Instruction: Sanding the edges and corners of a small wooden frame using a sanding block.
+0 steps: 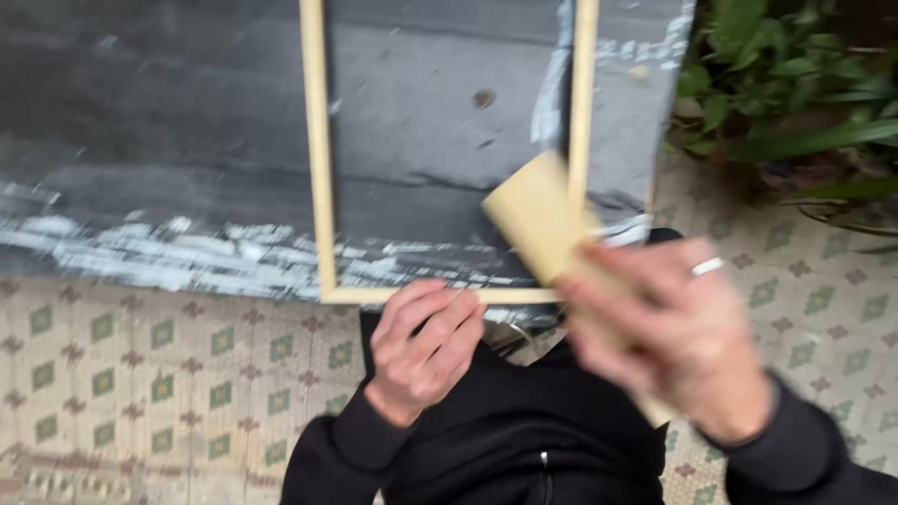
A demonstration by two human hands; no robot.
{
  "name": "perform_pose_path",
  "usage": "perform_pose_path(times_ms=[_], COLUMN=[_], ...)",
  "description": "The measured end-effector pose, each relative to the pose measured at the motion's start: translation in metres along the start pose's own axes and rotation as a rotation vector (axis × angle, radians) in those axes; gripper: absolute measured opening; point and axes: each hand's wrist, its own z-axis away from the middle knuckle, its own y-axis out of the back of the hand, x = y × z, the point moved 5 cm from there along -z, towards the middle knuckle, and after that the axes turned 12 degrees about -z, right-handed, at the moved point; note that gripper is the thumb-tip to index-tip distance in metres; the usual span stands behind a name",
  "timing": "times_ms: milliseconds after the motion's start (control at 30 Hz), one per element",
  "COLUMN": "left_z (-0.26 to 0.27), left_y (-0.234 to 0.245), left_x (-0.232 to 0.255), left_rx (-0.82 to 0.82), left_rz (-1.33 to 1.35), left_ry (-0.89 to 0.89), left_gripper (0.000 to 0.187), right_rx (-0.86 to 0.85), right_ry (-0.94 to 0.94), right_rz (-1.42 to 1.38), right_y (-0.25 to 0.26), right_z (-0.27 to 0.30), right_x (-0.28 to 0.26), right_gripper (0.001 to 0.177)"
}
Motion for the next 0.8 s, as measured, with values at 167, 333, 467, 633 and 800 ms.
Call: perform_pose_path(times_ms=[167,333,467,633,800], left_z=[-0.005,-0.002,-0.002,0.001,-0.003], left_y=[-0.003,-0.005,-0.003,-0.005,0.005], left_x=[-0.004,-0.002,-0.004,-0.001,0.003], left_rx=[0.010,0.007,0.003,0.007,-0.026], left_rz=[-0.048,-0.019,-0.049,-0.035,-0.069], left_ry=[0.013,-0.016,0.002,-0.006,0.049], left_gripper=[0.016,0.016,0.016,0.018,0.019], right_rx=[-0.076,-0.061,-0.104,-0.118,0.108], right_ry=[0.079,0.035,0.103,0.078,-0.286], right_rz=[-0.083,-0.033,-0.067,-0.037,-0.236], right_y=[0.004,0.002,0.006,0.002,0.037], right_z=[0.009,-0.002,0.008,0.010,0.169], right_x=[0.015,0.000,0.019,0.004,0.131], right_gripper=[0.047,0.047,0.046,0.049,0.044])
